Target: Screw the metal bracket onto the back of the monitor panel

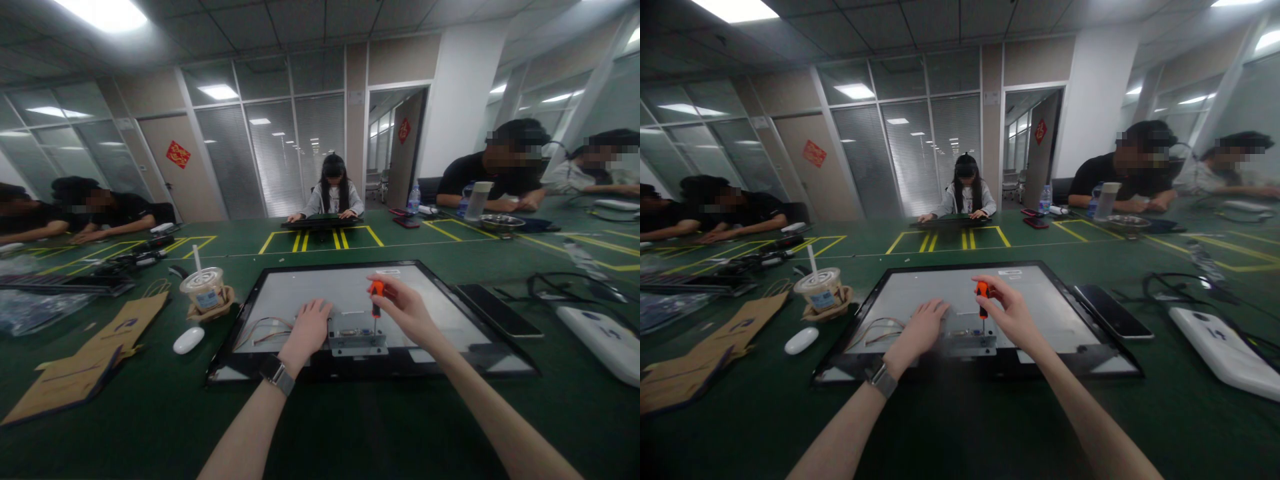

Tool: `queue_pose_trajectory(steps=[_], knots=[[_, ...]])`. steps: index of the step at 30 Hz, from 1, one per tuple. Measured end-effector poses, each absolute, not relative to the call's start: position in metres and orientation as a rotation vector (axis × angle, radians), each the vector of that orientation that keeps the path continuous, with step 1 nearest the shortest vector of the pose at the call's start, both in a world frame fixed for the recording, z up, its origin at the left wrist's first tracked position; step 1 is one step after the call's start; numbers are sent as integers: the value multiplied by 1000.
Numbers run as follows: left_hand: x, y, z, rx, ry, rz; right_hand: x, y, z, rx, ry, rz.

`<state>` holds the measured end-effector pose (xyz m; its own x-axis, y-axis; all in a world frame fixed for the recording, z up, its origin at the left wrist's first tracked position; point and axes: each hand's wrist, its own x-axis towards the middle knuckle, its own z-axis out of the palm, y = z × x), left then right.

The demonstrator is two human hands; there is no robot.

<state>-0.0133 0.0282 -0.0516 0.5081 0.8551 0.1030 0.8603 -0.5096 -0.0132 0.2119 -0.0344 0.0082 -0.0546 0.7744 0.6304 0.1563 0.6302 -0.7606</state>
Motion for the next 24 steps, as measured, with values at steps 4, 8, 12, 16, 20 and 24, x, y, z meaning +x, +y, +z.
queue_pose_trajectory(steps=[4, 8, 12, 16, 20, 24], knots=[[-12, 26, -48, -2668, -1527, -142, 211, -37, 7, -758, -1571, 727], [-12, 26, -48, -2677, -1530, -140, 212, -37, 8, -753, -1568, 746], [-12, 29, -52, -2683, -1531, -142, 213, -35, 10, -791, -1526, 533], [-13, 29, -52, -2684, -1546, -142, 213, -34, 9, -834, -1509, 486], [-12, 26, -48, -2684, -1557, -133, 212, -36, 8, -818, -1536, 549], [-11, 25, -46, -2679, -1558, -132, 211, -36, 9, -794, -1560, 562]])
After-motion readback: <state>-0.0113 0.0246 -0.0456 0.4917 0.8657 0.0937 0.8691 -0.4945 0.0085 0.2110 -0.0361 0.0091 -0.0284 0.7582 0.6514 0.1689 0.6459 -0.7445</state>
